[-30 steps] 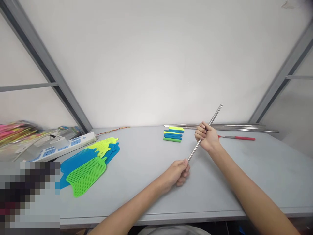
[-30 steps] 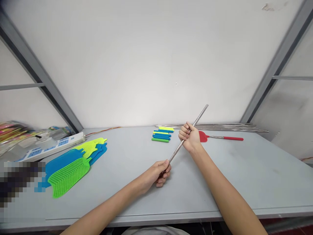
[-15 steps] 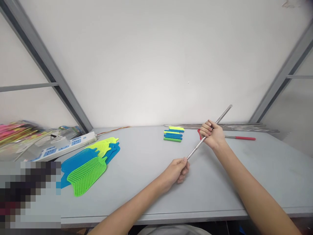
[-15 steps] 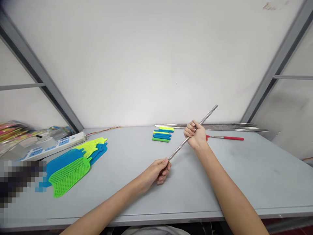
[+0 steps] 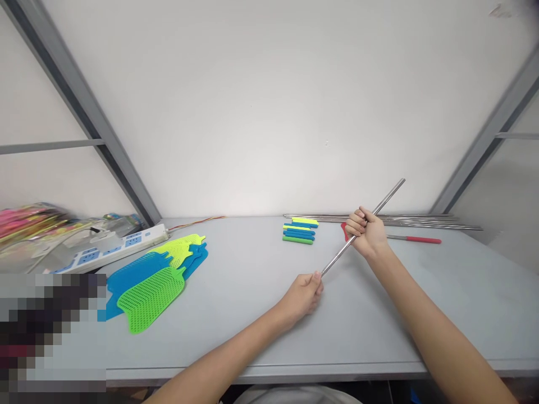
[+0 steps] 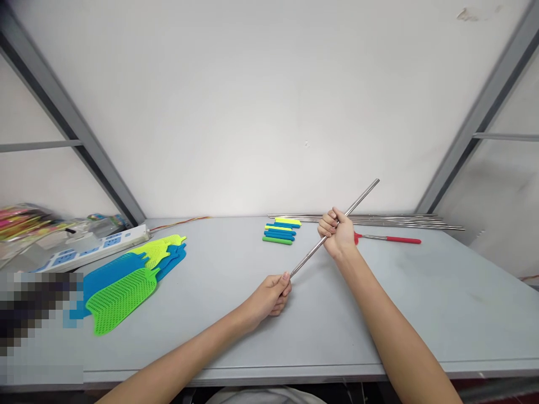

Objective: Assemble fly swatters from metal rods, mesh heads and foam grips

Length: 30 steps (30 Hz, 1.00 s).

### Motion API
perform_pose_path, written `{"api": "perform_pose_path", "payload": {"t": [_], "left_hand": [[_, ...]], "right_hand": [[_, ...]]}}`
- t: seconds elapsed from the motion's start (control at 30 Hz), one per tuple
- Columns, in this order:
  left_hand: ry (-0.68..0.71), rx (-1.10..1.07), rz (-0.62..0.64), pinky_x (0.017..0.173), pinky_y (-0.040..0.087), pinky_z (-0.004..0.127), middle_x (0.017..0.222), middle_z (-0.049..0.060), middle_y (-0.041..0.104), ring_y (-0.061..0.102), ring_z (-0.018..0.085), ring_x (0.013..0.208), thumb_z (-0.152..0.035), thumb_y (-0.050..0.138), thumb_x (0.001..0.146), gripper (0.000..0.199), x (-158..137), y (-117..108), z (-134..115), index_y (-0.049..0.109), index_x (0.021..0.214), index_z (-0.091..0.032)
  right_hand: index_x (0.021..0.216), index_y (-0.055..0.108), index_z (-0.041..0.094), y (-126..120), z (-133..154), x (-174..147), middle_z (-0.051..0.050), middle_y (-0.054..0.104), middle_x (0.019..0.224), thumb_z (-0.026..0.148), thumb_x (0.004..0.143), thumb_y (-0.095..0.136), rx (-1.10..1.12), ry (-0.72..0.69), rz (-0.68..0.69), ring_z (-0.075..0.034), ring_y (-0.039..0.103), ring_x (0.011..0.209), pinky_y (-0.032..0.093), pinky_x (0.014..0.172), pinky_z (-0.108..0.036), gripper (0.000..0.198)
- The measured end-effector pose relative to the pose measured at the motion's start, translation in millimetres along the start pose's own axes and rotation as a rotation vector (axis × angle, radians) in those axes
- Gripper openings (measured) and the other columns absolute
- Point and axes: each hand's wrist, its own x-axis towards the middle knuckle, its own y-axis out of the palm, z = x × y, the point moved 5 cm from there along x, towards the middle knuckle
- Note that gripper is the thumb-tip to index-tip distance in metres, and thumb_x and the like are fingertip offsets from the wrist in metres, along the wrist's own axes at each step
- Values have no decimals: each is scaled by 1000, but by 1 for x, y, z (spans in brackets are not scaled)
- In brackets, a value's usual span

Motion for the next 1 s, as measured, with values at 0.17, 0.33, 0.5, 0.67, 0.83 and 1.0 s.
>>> {"api": "perform_pose_path", "payload": {"t": [0.17, 0.33, 0.5, 0.67, 0.83, 1.0], "left_hand": [[-7, 23, -42, 34, 10, 18, 43, -8, 20, 16, 3, 35, -58, 26, 71, 44, 0, -1, 4, 30, 56, -17], [-37, -55, -58, 34, 7, 17, 43, -9, 17, 12, 2, 35, -57, 30, 71, 43, -1, -5, 3, 28, 56, -17], [-20, -48, -41, 34, 7, 17, 40, -10, 16, 11, 2, 35, -58, 30, 70, 43, -1, -5, 4, 28, 55, -17], [-11, -51, -40, 34, 7, 18, 41, -9, 16, 11, 3, 35, -58, 28, 71, 43, -1, -5, 7, 29, 56, -17], [-25, -53, -54, 34, 7, 17, 40, -10, 16, 11, 2, 34, -57, 28, 72, 43, -1, -6, 6, 29, 56, -17], [-19, -64, -39, 34, 6, 17, 40, -10, 15, 10, 2, 34, -56, 27, 73, 43, -1, -5, 5, 29, 56, -17]], "right_hand": [[57, 30, 18, 5, -8, -2, 8, 19, 42, 21, 75, 43, -38, 33, 65, -3, 19, 30, 19, 25, -14, 23], [56, 30, 18, 8, -11, -4, 8, 17, 42, 24, 76, 43, -41, -3, 113, -3, 20, 30, 21, 26, -13, 25], [55, 29, 18, 10, -14, -6, 9, 17, 42, 25, 76, 44, -32, 5, 140, -3, 20, 31, 21, 26, -13, 26], [55, 28, 18, 10, -15, -7, 9, 16, 41, 23, 76, 44, -30, 11, 135, -3, 20, 31, 21, 27, -13, 26], [55, 27, 18, 10, -16, -8, 9, 16, 41, 24, 76, 44, -47, -2, 118, -3, 20, 30, 21, 26, -13, 27], [55, 27, 18, 11, -16, -8, 8, 16, 41, 25, 76, 44, -53, -12, 121, -3, 20, 30, 21, 26, -13, 27]]}}
